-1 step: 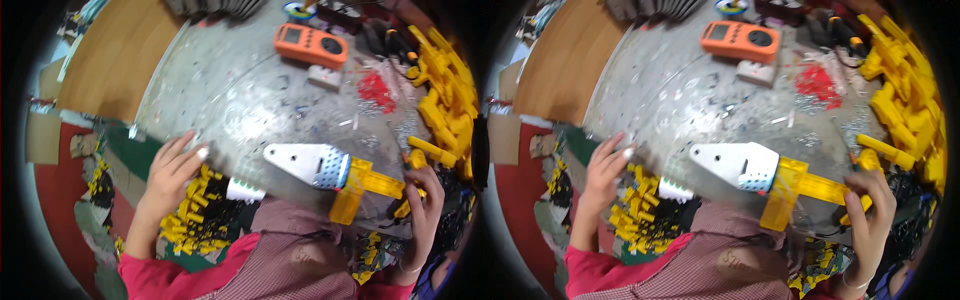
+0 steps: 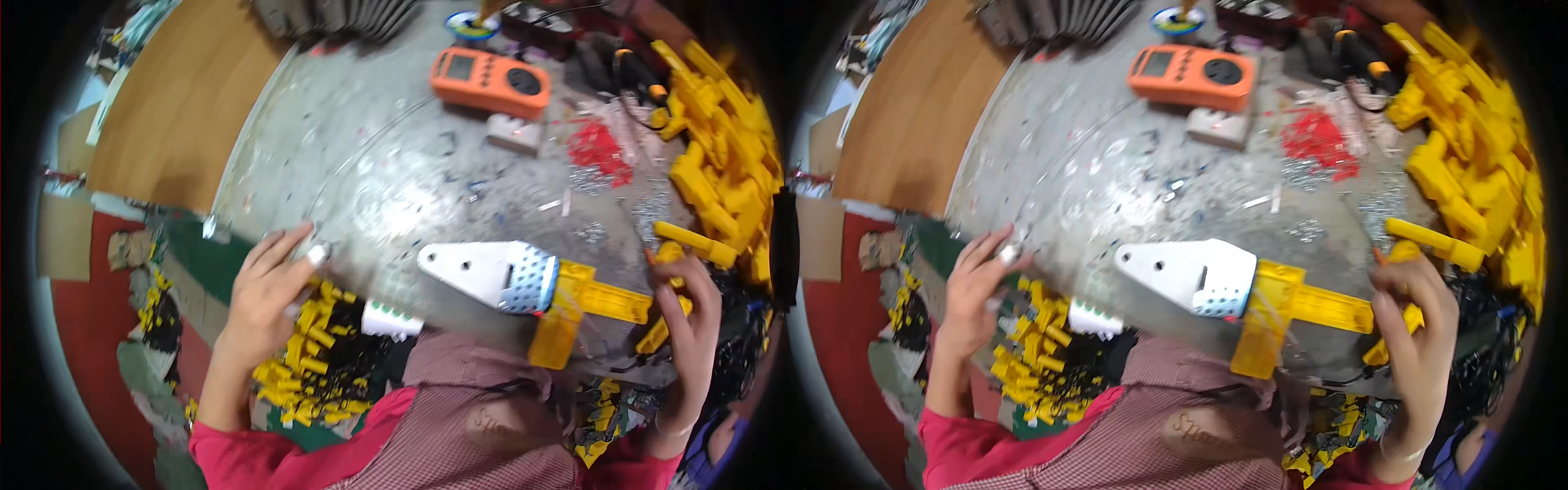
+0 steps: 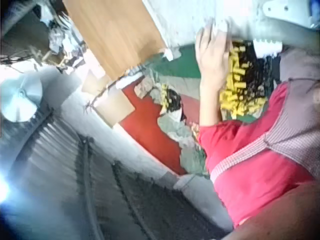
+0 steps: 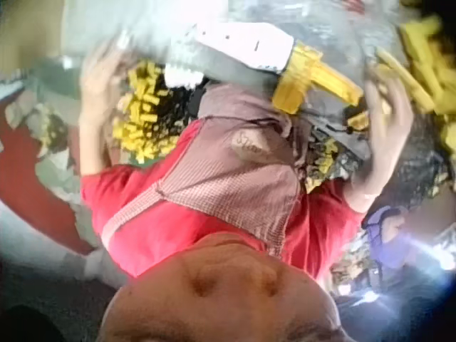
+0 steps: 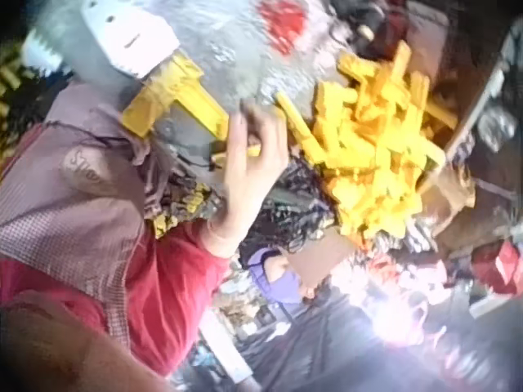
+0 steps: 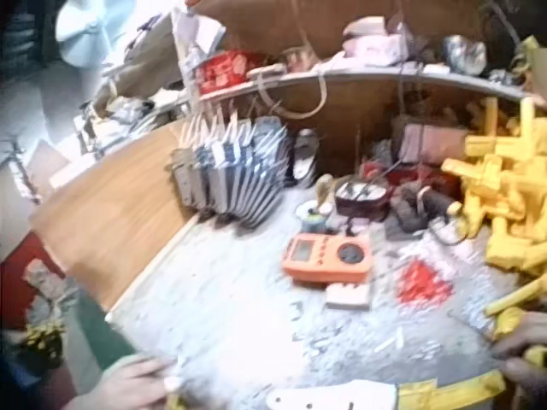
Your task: The person assembles a yellow handheld electrical tool by soldering wires to internal circuitry, then securing the circuitry inside the yellow tool housing with screws using a screwdriver.
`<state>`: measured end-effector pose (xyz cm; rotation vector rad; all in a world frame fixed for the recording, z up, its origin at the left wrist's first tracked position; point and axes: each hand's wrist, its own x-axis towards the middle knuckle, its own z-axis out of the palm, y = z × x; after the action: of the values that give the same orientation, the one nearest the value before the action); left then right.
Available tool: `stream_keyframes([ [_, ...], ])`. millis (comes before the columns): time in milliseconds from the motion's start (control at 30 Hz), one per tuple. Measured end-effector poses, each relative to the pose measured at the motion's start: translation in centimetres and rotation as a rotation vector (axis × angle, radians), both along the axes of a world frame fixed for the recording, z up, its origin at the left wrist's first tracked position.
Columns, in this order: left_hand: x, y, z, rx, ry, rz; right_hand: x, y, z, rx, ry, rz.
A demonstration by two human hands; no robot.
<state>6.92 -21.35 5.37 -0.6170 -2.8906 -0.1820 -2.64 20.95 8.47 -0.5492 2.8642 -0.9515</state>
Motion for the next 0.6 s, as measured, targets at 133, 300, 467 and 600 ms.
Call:
stream_keyframes([
  [133, -2.3, 2.5, 2.0, 0.117, -0.191, -0.058, -7.9, 0.7, -1.7, -0.127, -0.012, -0.164],
  [300, -7.4, 10.2, 0.4, 0.572, -0.464, -0.233, -17.2, -1.5, -4.1, -0.191, 0.21, -0.047],
  [467, -8.7, 12.7, -2.7, 0.841, -0.455, -0.407, -20.9, -1.2, -5.1, -0.459, 0.519, 0.158],
  [600, -8.0, 12.3, -2.1, 0.907, -0.38, -0.354, -14.1, -1.0, 1.5, -0.569, 0.752, -0.086],
])
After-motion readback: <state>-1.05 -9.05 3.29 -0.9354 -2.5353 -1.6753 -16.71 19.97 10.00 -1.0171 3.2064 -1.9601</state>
